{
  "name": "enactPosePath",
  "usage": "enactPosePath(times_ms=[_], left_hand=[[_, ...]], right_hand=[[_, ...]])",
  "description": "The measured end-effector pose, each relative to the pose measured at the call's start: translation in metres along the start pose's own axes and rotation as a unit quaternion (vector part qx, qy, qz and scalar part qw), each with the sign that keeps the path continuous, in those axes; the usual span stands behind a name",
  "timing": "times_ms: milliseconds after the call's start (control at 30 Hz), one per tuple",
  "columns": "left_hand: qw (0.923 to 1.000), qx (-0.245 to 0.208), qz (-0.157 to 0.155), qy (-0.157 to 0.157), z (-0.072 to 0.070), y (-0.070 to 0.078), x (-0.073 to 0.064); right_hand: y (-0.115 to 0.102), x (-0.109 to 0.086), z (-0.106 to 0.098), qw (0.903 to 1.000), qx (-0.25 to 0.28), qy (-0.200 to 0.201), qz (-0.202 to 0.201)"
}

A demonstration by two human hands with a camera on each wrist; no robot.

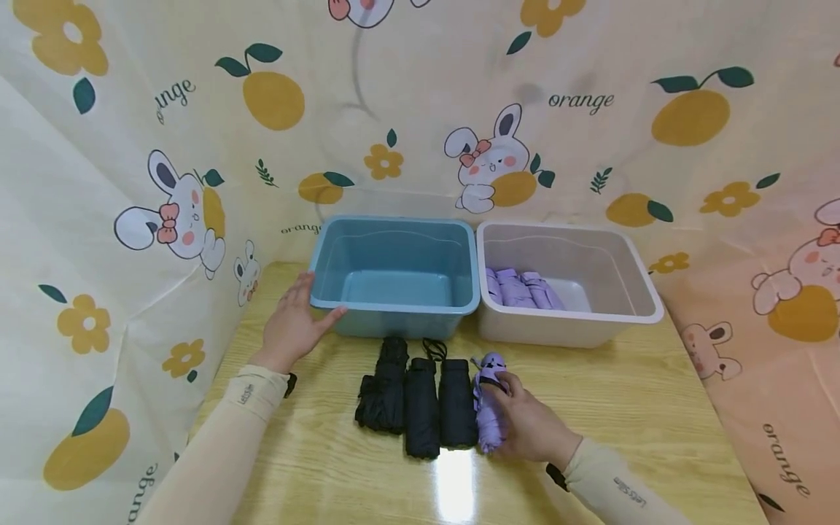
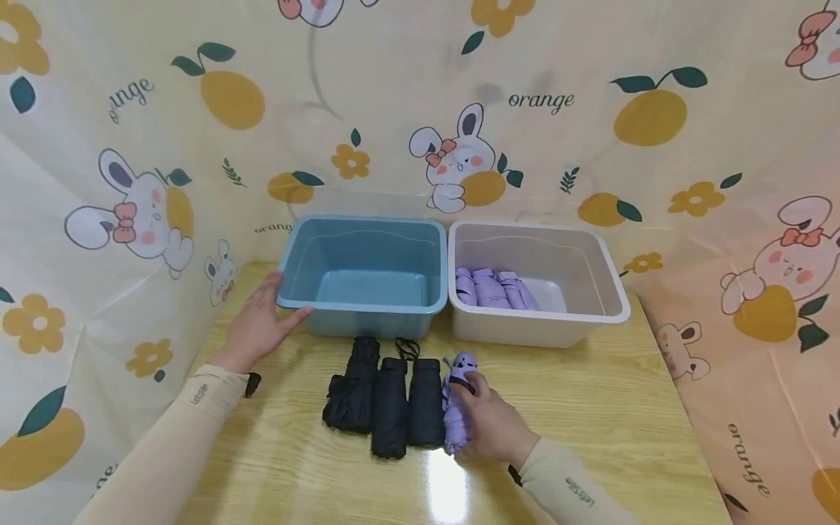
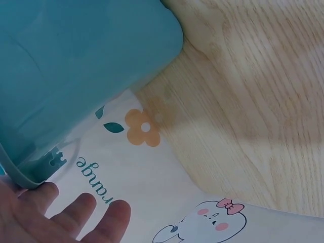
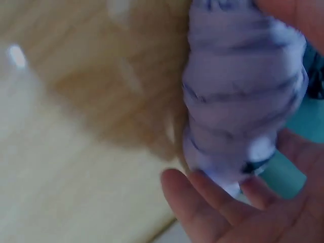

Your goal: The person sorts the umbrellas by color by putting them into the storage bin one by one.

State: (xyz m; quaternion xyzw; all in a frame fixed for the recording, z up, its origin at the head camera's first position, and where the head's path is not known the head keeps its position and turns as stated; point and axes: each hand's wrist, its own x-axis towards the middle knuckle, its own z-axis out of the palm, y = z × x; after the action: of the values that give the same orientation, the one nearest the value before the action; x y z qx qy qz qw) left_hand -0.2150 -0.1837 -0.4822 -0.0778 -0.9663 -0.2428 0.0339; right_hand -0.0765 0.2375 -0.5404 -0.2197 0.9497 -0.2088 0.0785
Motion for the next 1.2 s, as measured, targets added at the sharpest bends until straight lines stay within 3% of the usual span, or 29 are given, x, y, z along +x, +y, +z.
enactPosePath(times_ms=[300,733,1200], left_hand=[[1.0000,-0.004,-0.001,0.006,0.001,0.000,-0.001],[0.9999,-0.008,-0.015,-0.003,0.001,0.000,-0.001],[0.9999,-0.008,-0.009,-0.004,0.001,0.001,-0.001]], right_hand=[[0.001,0.004,0.012,0.9993,0.011,-0.003,0.035],[0.003,0.007,0.019,0.9995,0.004,0.016,0.025],[0.002,0.004,0.023,0.9990,0.008,0.030,0.031]])
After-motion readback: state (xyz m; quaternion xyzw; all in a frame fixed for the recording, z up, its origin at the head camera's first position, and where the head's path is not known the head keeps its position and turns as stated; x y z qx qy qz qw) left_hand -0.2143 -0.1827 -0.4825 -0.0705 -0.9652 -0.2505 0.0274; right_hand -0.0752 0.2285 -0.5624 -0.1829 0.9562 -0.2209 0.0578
